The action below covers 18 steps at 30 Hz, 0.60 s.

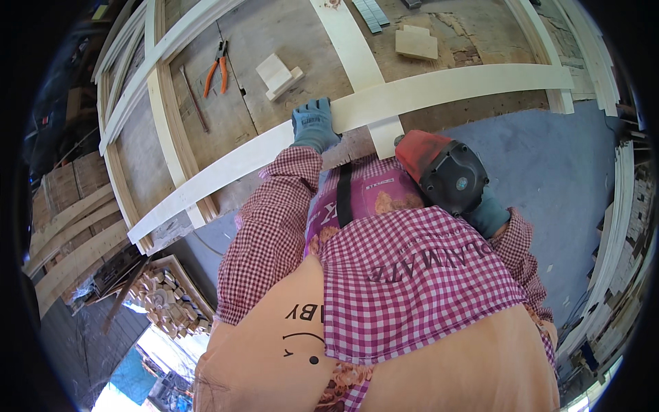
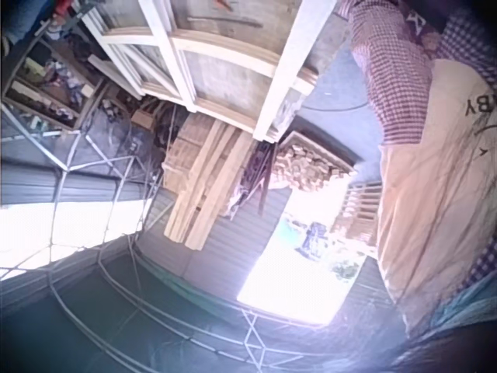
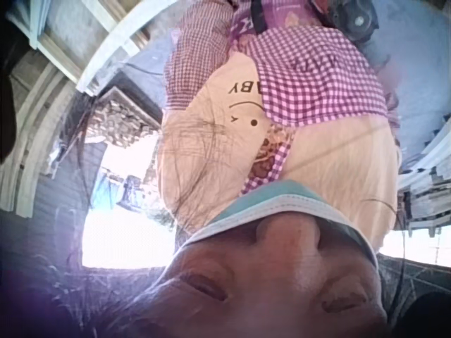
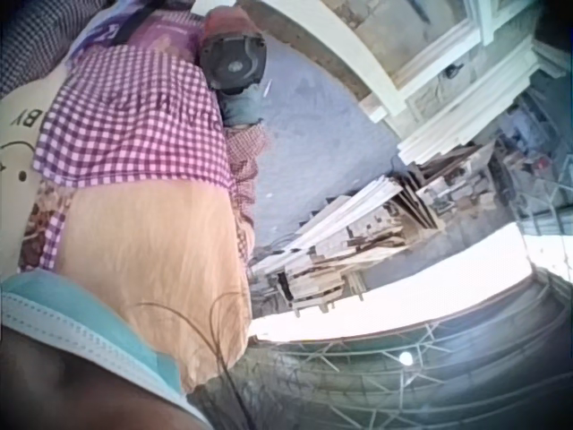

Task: The person assembles a wooden frame structure on a workbench. They position wooden planks and small blocks, then use a nail gun to fasten the pieces together. The person repeatedly aligns and secures multiple joints to build the frame.

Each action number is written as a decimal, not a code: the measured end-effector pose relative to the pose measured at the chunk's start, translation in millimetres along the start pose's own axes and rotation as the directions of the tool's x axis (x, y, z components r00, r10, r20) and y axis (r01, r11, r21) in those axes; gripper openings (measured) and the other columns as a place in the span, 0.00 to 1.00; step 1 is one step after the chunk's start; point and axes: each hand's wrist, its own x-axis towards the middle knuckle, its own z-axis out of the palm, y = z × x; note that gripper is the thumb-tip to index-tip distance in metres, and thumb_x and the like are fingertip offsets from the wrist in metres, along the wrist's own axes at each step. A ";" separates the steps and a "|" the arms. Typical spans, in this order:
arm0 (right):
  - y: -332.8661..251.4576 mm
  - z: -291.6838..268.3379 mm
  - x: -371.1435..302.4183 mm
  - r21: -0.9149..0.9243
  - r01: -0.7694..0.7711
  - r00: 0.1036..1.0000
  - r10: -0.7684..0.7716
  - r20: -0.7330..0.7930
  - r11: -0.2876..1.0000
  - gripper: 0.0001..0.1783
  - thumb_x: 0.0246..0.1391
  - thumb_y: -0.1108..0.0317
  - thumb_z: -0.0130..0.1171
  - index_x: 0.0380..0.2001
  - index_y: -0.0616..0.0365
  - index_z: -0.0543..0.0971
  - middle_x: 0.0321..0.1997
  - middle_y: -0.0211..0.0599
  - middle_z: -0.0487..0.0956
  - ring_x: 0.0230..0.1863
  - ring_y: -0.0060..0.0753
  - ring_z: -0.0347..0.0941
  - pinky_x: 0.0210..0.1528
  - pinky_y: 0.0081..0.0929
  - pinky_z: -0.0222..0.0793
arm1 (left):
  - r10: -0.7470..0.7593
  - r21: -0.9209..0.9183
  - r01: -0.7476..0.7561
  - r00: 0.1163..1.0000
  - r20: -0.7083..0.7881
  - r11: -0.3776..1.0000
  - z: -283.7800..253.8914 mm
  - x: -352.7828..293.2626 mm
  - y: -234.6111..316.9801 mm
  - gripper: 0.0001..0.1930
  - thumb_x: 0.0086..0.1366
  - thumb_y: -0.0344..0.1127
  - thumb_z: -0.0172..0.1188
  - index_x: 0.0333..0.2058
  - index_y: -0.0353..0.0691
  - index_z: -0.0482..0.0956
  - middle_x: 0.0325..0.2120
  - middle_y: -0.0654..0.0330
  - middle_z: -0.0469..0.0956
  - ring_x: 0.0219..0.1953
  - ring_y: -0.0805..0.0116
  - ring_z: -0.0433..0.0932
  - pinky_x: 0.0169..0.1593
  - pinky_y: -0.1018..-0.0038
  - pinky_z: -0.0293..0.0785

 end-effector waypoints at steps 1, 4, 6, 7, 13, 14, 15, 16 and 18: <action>0.4 0.3 -3.5 -0.005 0.012 1.000 -0.012 -0.002 1.000 0.18 0.51 0.66 0.57 0.47 0.54 0.74 0.46 0.40 0.76 0.44 0.37 0.73 0.47 0.34 0.69 | -0.008 0.005 0.008 1.000 0.000 1.000 1.3 -0.4 0.3 0.41 0.37 0.50 0.68 0.52 0.43 0.63 0.47 0.52 0.67 0.53 0.54 0.66 0.55 0.59 0.58; 4.0 3.2 -11.8 -0.014 0.040 0.999 -0.040 -0.005 0.999 0.18 0.51 0.66 0.57 0.47 0.54 0.74 0.45 0.40 0.76 0.43 0.37 0.73 0.46 0.33 0.69 | -0.014 0.005 0.014 1.000 -0.008 1.000 -0.6 0.3 0.2 0.40 0.38 0.50 0.67 0.51 0.43 0.64 0.47 0.53 0.67 0.52 0.54 0.67 0.54 0.60 0.59; 7.6 0.6 -17.3 0.027 0.013 1.000 -0.013 -0.001 1.000 0.18 0.51 0.66 0.57 0.47 0.55 0.74 0.45 0.39 0.76 0.43 0.36 0.73 0.46 0.33 0.70 | -0.005 0.001 0.005 1.000 -0.013 1.000 -2.3 2.4 1.8 0.39 0.38 0.50 0.67 0.50 0.43 0.64 0.47 0.53 0.67 0.52 0.54 0.66 0.54 0.60 0.59; 10.4 -0.6 -19.1 0.077 -0.025 1.000 0.024 0.010 0.997 0.18 0.51 0.66 0.57 0.47 0.55 0.74 0.45 0.39 0.76 0.43 0.36 0.73 0.46 0.33 0.70 | 0.001 0.000 -0.001 1.000 -0.014 1.000 -2.0 3.1 2.8 0.39 0.38 0.50 0.67 0.50 0.43 0.64 0.47 0.53 0.66 0.52 0.54 0.66 0.54 0.60 0.58; -17.0 -49.6 31.0 0.746 -0.621 0.715 0.566 0.412 0.241 0.10 0.51 0.65 0.58 0.37 0.54 0.75 0.27 0.26 0.72 0.27 0.21 0.65 0.29 0.23 0.62 | -0.009 -0.001 0.009 1.000 0.003 1.000 -0.5 1.6 0.0 0.39 0.38 0.49 0.67 0.51 0.44 0.63 0.47 0.52 0.66 0.52 0.53 0.66 0.54 0.60 0.58; -14.8 -50.3 35.0 0.757 -0.640 0.670 0.576 0.468 0.130 0.09 0.52 0.63 0.58 0.35 0.54 0.75 0.27 0.26 0.72 0.26 0.21 0.65 0.29 0.22 0.62 | -0.012 -0.002 0.012 1.000 0.009 1.000 -1.0 1.0 -0.4 0.39 0.38 0.49 0.67 0.51 0.43 0.63 0.47 0.52 0.66 0.52 0.53 0.66 0.54 0.59 0.58; -12.7 -51.5 40.2 0.758 -0.652 0.626 0.578 0.524 0.018 0.09 0.52 0.61 0.57 0.34 0.54 0.75 0.26 0.26 0.72 0.26 0.21 0.65 0.28 0.22 0.61 | -0.014 -0.003 0.014 1.000 0.006 1.000 -2.0 0.4 -1.2 0.39 0.38 0.49 0.67 0.51 0.44 0.63 0.47 0.52 0.66 0.52 0.53 0.66 0.54 0.59 0.58; -20.2 -61.1 58.8 0.748 -0.663 0.638 0.552 0.538 0.038 0.11 0.53 0.58 0.56 0.29 0.54 0.74 0.25 0.26 0.71 0.25 0.20 0.64 0.27 0.22 0.60 | -0.018 -0.003 0.018 1.000 0.006 1.000 -1.5 -0.2 -2.0 0.39 0.38 0.49 0.67 0.51 0.44 0.63 0.47 0.52 0.66 0.52 0.53 0.66 0.54 0.59 0.57; -25.8 -67.2 81.9 0.685 -0.728 0.563 0.596 0.573 0.029 0.12 0.53 0.57 0.56 0.29 0.54 0.74 0.25 0.26 0.71 0.25 0.20 0.64 0.28 0.23 0.60 | -0.018 -0.009 0.018 1.000 0.007 1.000 -1.0 0.2 -2.0 0.39 0.38 0.49 0.67 0.51 0.44 0.63 0.47 0.52 0.66 0.52 0.53 0.65 0.55 0.59 0.57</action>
